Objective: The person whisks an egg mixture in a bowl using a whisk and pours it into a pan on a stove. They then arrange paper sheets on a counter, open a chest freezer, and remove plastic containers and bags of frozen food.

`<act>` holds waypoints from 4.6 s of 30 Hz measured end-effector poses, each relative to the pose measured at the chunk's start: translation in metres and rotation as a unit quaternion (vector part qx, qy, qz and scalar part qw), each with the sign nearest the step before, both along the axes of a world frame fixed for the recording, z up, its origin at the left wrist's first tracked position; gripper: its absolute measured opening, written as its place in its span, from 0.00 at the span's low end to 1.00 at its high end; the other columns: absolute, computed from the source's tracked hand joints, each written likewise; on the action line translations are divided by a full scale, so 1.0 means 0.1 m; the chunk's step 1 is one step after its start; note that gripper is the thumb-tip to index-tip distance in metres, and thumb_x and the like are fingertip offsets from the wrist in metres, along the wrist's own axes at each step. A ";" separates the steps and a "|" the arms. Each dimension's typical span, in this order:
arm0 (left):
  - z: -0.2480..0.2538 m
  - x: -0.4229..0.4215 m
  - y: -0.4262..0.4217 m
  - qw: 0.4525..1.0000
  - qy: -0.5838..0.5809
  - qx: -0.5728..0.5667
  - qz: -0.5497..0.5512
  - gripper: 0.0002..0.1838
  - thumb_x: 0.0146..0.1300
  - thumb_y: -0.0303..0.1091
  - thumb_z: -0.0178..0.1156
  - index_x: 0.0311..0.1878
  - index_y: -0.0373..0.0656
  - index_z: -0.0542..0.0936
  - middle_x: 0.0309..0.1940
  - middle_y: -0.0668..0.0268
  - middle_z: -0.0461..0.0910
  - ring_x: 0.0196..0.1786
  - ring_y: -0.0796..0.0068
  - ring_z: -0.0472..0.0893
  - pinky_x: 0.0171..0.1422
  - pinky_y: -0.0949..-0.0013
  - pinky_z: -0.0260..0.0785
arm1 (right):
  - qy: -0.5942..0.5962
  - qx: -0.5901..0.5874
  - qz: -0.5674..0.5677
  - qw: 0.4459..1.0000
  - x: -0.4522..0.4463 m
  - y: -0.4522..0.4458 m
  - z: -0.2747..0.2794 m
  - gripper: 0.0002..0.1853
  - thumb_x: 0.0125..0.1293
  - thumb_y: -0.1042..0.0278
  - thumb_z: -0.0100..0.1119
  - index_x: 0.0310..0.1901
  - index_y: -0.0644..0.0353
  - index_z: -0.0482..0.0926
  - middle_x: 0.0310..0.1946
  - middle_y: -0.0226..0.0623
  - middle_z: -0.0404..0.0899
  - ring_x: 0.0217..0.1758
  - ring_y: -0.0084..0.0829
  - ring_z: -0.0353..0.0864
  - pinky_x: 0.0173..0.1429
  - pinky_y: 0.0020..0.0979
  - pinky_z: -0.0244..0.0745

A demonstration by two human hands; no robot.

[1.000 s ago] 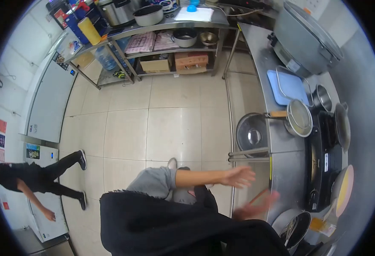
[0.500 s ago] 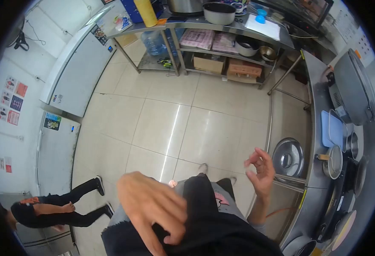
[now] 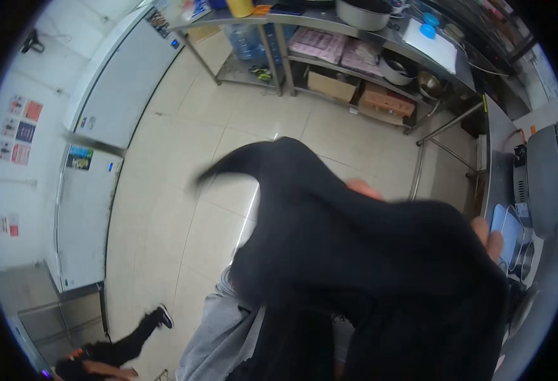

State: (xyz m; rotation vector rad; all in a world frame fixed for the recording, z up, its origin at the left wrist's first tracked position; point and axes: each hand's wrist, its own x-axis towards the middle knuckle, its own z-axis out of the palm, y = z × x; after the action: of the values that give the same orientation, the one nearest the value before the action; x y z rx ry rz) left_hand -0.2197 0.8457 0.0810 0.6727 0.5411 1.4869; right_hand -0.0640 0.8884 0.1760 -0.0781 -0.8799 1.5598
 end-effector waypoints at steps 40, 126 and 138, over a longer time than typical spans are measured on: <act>1.14 0.00 3.37 0.850 -0.210 0.410 -0.255 0.18 0.62 0.47 0.47 0.40 0.39 0.72 0.34 0.62 0.75 0.32 0.65 0.76 0.40 0.61 0.66 | -0.338 -0.262 -0.053 0.902 0.02 4.64 -2.55 0.10 0.61 0.62 0.55 0.33 0.60 0.70 0.23 0.30 0.72 0.26 0.21 0.72 0.34 0.22 0.70; -1.88 1.20 8.91 0.705 0.706 0.026 -0.059 0.32 0.51 0.38 0.62 0.58 0.36 0.62 0.58 0.40 0.53 0.58 0.39 0.57 0.62 0.51 0.54 | -0.871 0.106 -0.164 0.450 1.39 9.64 -2.35 0.40 0.35 0.60 0.73 0.55 0.36 0.65 0.57 0.42 0.58 0.57 0.48 0.63 0.57 0.42 0.64; -1.54 1.23 9.64 0.938 0.045 -0.327 -0.102 0.33 0.64 0.61 0.32 0.61 0.44 0.60 0.61 0.61 0.59 0.60 0.59 0.65 0.61 0.55 0.60 | -0.482 -0.116 -0.029 0.868 1.34 9.57 -2.31 0.45 0.34 0.67 0.75 0.53 0.52 0.53 0.51 0.38 0.58 0.62 0.37 0.56 0.66 0.33 0.46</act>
State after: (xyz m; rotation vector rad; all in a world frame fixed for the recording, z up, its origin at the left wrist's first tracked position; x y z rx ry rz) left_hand -0.0971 1.8097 -0.0727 0.2580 0.9505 0.9928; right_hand 0.0700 1.8458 -0.0550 -1.1293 -1.4185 1.5371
